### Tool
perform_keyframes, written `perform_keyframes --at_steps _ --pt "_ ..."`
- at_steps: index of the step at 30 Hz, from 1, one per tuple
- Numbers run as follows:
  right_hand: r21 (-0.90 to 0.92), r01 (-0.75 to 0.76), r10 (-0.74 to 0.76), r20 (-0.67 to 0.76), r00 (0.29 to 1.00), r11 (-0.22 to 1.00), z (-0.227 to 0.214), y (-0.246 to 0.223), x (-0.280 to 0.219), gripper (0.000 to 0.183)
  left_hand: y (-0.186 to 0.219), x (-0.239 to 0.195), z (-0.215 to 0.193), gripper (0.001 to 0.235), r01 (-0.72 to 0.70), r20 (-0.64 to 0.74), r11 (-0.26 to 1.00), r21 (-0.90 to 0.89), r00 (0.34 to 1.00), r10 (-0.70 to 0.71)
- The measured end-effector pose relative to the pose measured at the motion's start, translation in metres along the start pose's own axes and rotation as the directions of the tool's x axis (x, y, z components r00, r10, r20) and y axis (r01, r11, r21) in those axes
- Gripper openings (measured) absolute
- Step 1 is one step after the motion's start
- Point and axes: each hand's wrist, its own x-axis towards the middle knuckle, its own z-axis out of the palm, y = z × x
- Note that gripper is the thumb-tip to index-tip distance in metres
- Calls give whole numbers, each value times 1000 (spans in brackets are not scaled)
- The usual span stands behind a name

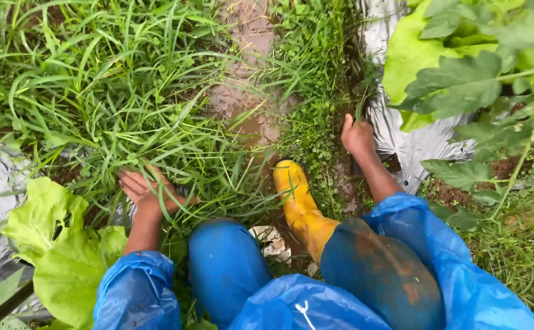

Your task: Clearing weeds and grass from a crop row using a large knife or cleaver.

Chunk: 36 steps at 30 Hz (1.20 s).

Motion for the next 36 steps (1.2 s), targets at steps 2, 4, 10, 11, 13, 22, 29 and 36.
perform_keyframes --at_steps 2,4,10,11,13,22,29,36 --pt "244 -118 96 99 990 963 -12 4 0 63 -2 7 4 182 56 26 993 -107 998 -53" --pt "160 -52 50 16 999 986 -27 -13 0 67 -1 8 10 185 65 15 993 -96 998 -64" --pt "167 -102 88 90 992 981 -73 -71 12 60 18 -11 -30 177 128 82 989 -74 989 -122" --pt "90 -106 94 129 987 990 -56 -69 16 60 19 -17 -43 176 145 116 979 -141 985 -129" --pt "193 -205 162 219 962 959 -39 -38 6 62 24 -37 -70 165 127 163 989 -80 980 -113" --pt "387 -305 207 273 939 870 -39 -39 -13 60 61 -61 -105 93 282 -77 883 -375 940 -333" --pt "335 -347 207 389 898 876 -43 -63 -13 75 24 -48 -63 115 48 -75 996 -80 996 -54" --pt "373 -251 202 168 965 893 -57 -34 -5 55 1 -8 -8 162 22 -38 989 -147 999 -28"
